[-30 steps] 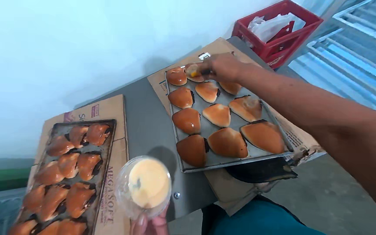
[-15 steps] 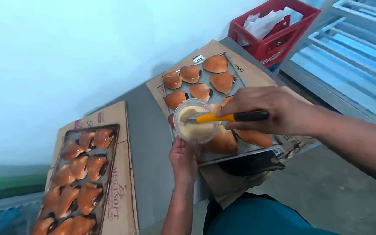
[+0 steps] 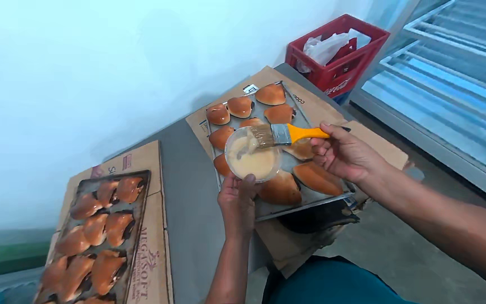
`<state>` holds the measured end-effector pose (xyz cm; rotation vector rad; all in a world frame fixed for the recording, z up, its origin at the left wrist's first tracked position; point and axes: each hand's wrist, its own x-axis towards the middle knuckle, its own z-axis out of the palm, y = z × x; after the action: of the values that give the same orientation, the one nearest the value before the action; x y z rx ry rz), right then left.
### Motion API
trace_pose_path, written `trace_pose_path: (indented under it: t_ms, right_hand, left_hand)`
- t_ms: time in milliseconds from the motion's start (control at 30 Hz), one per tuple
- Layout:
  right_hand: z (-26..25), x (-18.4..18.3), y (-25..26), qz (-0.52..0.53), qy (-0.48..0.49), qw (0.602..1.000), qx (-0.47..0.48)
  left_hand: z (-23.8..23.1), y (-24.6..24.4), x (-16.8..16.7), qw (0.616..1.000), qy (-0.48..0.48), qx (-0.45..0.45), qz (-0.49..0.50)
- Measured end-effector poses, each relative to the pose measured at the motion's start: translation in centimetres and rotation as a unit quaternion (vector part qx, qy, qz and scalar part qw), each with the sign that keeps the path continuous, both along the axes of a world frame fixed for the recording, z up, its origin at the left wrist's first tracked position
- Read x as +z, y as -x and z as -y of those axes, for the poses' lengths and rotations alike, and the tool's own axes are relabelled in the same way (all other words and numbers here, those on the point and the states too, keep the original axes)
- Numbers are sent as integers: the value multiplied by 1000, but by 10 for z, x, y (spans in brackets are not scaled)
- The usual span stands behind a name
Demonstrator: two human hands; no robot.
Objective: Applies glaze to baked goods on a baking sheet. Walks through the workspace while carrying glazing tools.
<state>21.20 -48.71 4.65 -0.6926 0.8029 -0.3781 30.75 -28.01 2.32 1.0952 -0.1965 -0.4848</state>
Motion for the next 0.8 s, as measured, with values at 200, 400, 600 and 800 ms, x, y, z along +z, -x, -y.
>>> trace_pose_path:
  t_ms: [200, 400, 600, 800]
  right_hand:
    - [-15, -6, -3, 47, -59, 997, -12]
    - [-1, -3, -2, 71, -79, 993, -47]
    - [109, -4, -45, 51, 366, 925, -86]
    - [163, -27, -100, -36, 551, 828, 99]
  left_hand:
    - [21, 4, -10, 992, -42, -18, 119]
    - [27, -3, 1, 999, -27, 6, -40]
    - [-10, -6, 2, 996, 14, 47, -72]
    - [-86, 15, 6, 990, 52, 100, -89]
